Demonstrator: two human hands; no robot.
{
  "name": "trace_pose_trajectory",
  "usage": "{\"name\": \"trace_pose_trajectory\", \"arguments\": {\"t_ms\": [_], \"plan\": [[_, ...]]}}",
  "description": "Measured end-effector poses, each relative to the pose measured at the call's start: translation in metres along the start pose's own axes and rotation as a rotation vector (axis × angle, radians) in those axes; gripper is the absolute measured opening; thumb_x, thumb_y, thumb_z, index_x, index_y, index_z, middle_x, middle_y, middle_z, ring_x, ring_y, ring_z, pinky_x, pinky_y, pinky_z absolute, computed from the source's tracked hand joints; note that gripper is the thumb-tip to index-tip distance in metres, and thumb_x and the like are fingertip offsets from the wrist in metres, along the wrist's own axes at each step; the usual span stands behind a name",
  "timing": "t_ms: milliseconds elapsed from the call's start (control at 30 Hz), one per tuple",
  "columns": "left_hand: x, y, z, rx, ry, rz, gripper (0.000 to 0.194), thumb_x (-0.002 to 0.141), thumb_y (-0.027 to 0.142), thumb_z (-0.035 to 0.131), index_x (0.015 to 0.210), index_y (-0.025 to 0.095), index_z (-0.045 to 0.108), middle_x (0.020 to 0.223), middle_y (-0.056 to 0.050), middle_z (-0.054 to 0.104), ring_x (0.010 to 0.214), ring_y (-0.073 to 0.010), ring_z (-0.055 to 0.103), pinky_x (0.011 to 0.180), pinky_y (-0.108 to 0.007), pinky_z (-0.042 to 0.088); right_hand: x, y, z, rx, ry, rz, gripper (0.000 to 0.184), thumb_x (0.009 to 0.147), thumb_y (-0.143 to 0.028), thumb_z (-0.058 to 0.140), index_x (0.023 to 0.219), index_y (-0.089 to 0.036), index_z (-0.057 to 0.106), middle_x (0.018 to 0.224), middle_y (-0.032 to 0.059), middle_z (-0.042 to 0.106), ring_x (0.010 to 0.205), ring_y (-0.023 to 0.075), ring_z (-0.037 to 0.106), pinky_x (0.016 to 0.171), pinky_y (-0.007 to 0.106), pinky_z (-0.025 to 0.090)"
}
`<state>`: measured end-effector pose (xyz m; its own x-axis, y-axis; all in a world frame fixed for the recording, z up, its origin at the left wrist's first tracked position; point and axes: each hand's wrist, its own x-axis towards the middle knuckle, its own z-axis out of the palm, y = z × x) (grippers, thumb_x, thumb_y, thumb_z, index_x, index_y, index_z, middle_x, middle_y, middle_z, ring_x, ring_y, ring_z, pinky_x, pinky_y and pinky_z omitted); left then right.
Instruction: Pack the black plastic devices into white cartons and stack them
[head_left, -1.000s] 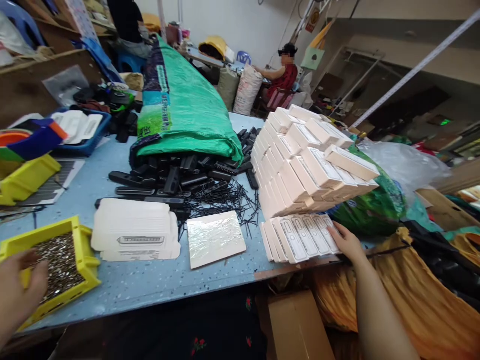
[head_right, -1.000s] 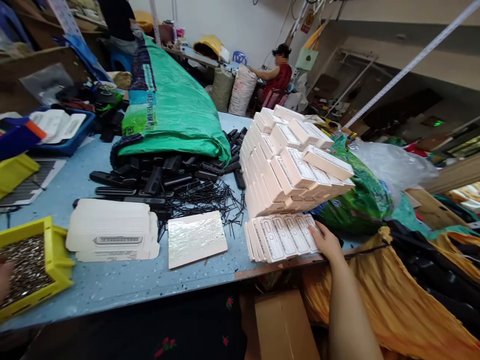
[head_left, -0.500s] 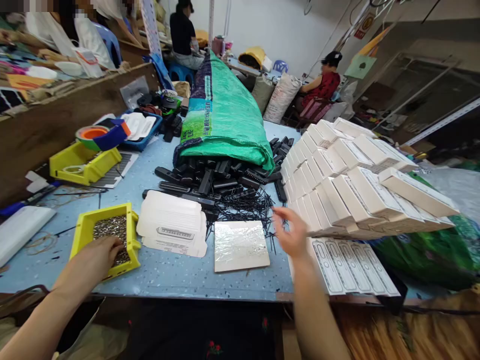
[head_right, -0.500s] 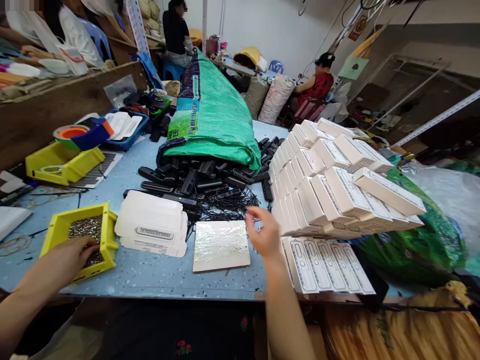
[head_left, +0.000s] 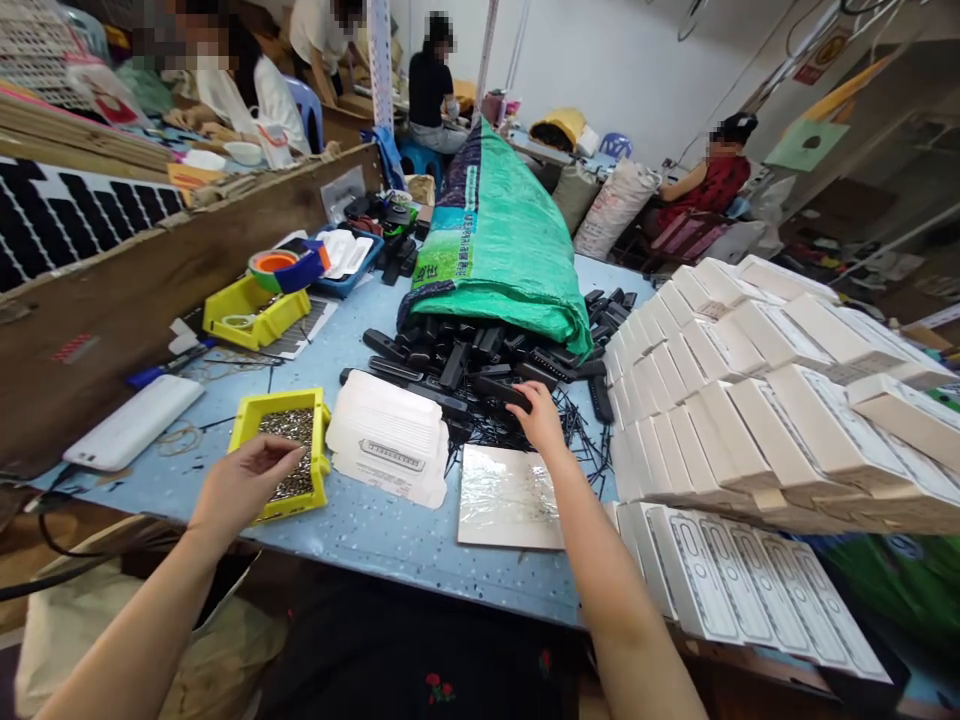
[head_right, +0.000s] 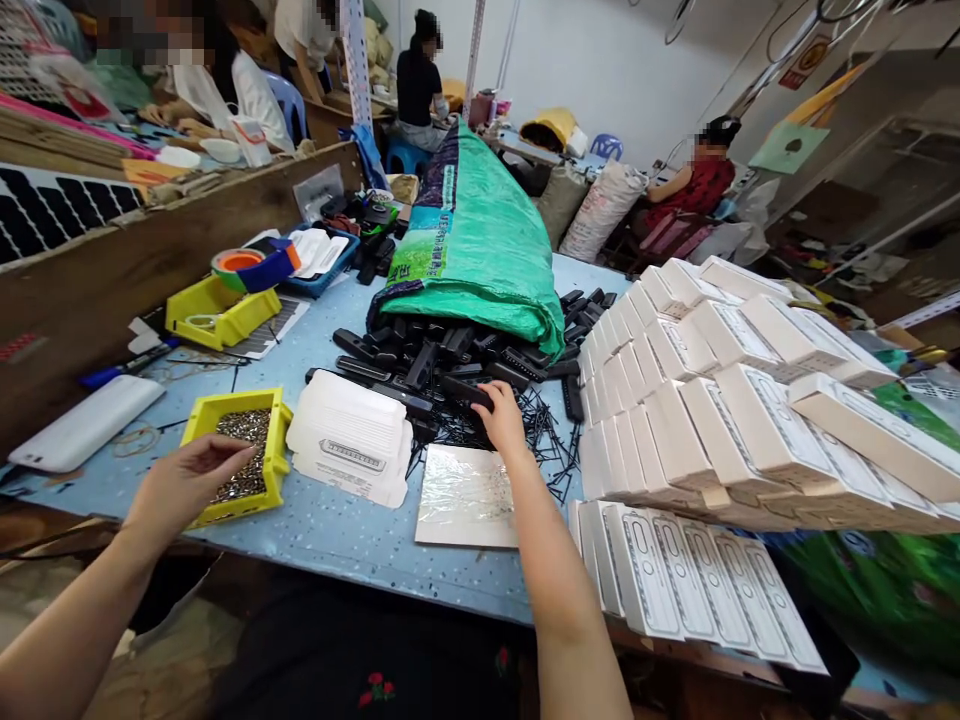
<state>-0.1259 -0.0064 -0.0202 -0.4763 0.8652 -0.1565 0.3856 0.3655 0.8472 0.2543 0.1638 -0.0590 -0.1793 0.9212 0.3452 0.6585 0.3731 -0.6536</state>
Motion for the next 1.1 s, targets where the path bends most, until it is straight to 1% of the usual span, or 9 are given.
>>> {"name": "trace_pose_trajectory", "arguments": {"t_ms": [100,200,300,400,567,800,967,1033,1100], "plan": [[-0.017,0.014,0.037,-0.536,-0.098,-0.074,0.030,0.058,0.035,0.079,0.077,0.017,0.064,0.081,-0.002,0.071,0.078,-0.0158,0.063,0.077,-0.028,0.050,-0.041,-0.001,-0.001,0.055,0.101,0.074,0.036,0.082,-0.034,0.062,0.112,-0.015,0.063,0.111,0.0097,0.058,0.105,0.0177,0.055,0.094,0.032,0.044],[-0.038,0.034,0.084,-0.906,-0.303,-0.313,0.034,0.050,0.029,0.086,0.067,0.015,0.060,0.074,-0.002,0.070,0.071,-0.0131,0.064,0.071,-0.025,0.052,-0.069,-0.012,0.002,0.248,0.219,0.214,0.037,0.071,-0.037,0.072,0.100,-0.015,0.066,0.115,0.0097,0.056,0.106,0.0200,0.054,0.092,0.034,0.046],[-0.056,0.047,0.119,-0.989,-0.428,-0.393,0.031,0.054,0.028,0.086,0.070,0.015,0.063,0.069,0.000,0.068,0.065,-0.0098,0.063,0.066,-0.021,0.052,-0.085,-0.044,-0.002,0.635,0.347,0.327,0.030,0.069,-0.035,0.072,0.090,-0.016,0.062,0.109,0.0073,0.057,0.100,0.0188,0.057,0.089,0.036,0.047],[-0.071,0.048,0.138,-0.893,-0.443,-0.212,0.027,0.063,0.032,0.081,0.079,0.015,0.069,0.071,-0.002,0.069,0.069,-0.0108,0.064,0.069,-0.022,0.052,-0.092,-0.091,-0.005,1.063,0.369,0.334,0.021,0.076,-0.030,0.062,0.090,-0.020,0.051,0.089,0.0011,0.061,0.082,0.0150,0.060,0.080,0.036,0.050],[-0.087,0.041,0.146,-0.826,-0.421,-0.102,0.023,0.066,0.030,0.079,0.081,0.015,0.071,0.076,-0.001,0.070,0.068,-0.0094,0.062,0.069,-0.021,0.052,-0.087,-0.139,0.007,1.378,0.493,0.364,0.019,0.077,-0.032,0.057,0.084,-0.022,0.043,0.060,-0.0074,0.045,0.054,0.0073,0.047,0.061,0.025,0.047],[-0.088,0.045,0.148,-0.852,-0.378,-0.090,0.031,0.060,0.025,0.081,0.080,0.017,0.058,0.066,0.003,0.066,0.062,-0.0096,0.061,0.064,-0.022,0.051,-0.083,-0.138,0.020,1.515,0.573,0.560,0.025,0.074,-0.035,0.058,0.081,-0.021,0.039,0.061,-0.0078,0.039,0.053,0.0057,0.044,0.059,0.022,0.045],[-0.099,0.030,0.159,-0.709,-0.265,0.025,0.027,0.068,0.031,0.074,0.074,0.018,0.050,0.069,0.000,0.065,0.067,-0.0142,0.064,0.068,-0.028,0.052,-0.093,-0.132,0.028,1.488,0.625,0.685,0.027,0.073,-0.036,0.058,0.079,-0.020,0.036,0.061,-0.0081,0.038,0.051,0.0049,0.042,0.057,0.020,0.044],[-0.093,0.018,0.153,-0.515,-0.283,0.154,0.027,0.072,0.033,0.071,0.088,0.019,0.055,0.084,-0.005,0.069,0.082,-0.0193,0.066,0.078,-0.035,0.053,-0.102,-0.125,0.027,1.394,0.610,0.657,0.026,0.074,-0.037,0.057,0.078,-0.020,0.037,0.059,-0.0079,0.039,0.050,0.0057,0.042,0.056,0.022,0.044],[-0.075,0.006,0.138,-0.190,-0.310,0.367,0.043,0.071,0.030,0.072,0.110,0.020,0.056,0.116,-0.012,0.064,0.110,-0.0262,0.059,0.097,-0.044,0.044,-0.112,-0.114,0.024,1.223,0.546,0.475,0.026,0.073,-0.038,0.058,0.075,-0.020,0.040,0.058,-0.0065,0.043,0.053,0.0081,0.047,0.059,0.026,0.047]]}}
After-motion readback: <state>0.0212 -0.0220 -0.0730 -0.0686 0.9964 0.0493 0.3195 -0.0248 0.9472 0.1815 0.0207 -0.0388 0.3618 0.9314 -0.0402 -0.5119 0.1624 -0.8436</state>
